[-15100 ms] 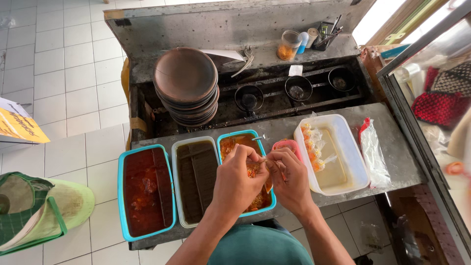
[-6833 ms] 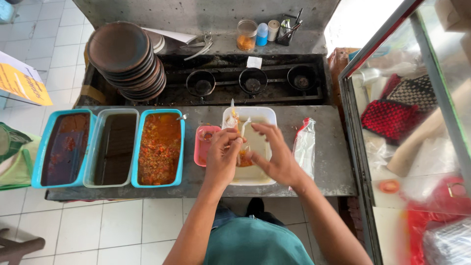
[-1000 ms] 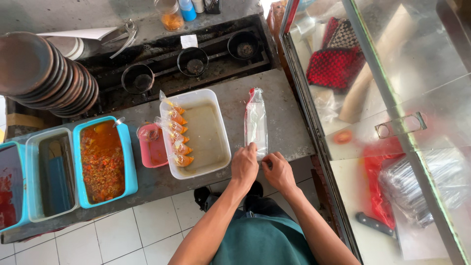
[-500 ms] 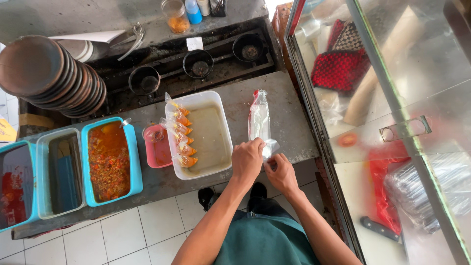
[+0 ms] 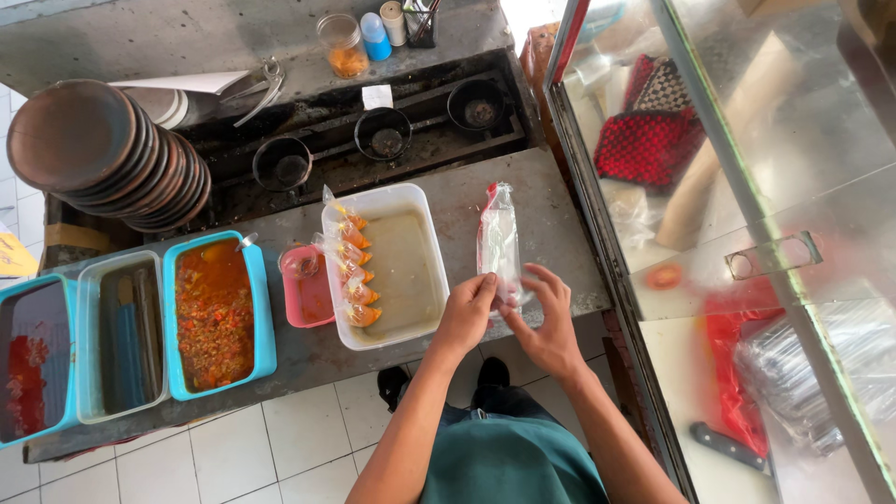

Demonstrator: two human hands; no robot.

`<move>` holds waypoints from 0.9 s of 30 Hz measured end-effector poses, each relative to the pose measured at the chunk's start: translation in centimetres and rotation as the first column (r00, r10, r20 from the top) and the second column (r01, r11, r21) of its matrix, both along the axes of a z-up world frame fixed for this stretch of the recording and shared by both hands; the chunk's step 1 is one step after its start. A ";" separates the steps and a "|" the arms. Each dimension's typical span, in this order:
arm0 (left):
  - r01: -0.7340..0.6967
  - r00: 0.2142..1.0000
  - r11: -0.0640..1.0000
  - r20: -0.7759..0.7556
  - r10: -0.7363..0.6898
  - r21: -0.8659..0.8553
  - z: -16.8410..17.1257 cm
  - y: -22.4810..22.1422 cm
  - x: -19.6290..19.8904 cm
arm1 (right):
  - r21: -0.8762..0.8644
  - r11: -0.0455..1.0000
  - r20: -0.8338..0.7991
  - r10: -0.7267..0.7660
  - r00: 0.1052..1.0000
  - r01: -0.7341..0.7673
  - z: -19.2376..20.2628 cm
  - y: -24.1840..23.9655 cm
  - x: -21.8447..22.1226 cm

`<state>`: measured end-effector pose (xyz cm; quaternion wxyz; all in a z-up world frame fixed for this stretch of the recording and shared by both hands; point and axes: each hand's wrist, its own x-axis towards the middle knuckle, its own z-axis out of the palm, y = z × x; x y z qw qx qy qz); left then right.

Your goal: The person prepares small food items by hand, places them into plastic bags, adds liquid from a bottle and a smaller container, and ties the bags closed using rubber bands.

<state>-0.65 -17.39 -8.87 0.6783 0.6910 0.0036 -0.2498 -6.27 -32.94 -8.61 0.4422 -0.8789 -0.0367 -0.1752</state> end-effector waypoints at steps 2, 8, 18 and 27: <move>-0.041 0.991 0.994 -0.132 0.028 -0.101 -0.7 0.5 -0.2 | 0.068 0.998 -0.075 0.022 0.997 -0.017 0.7 0.4 0.3; -0.123 0.979 0.912 -0.198 0.047 -0.392 -1.2 2.7 -1.1 | 0.041 0.998 -0.090 0.052 0.995 -0.049 3.1 2.1 0.0; -0.227 0.960 0.955 0.123 0.252 -0.189 1.8 8.3 -0.8 | 0.129 0.990 -0.181 0.082 0.980 -0.059 4.8 6.2 0.2; -0.253 0.919 0.957 0.274 0.283 -0.142 4.8 17.9 0.5 | 0.208 0.978 -0.325 0.039 0.945 0.031 4.9 10.9 0.3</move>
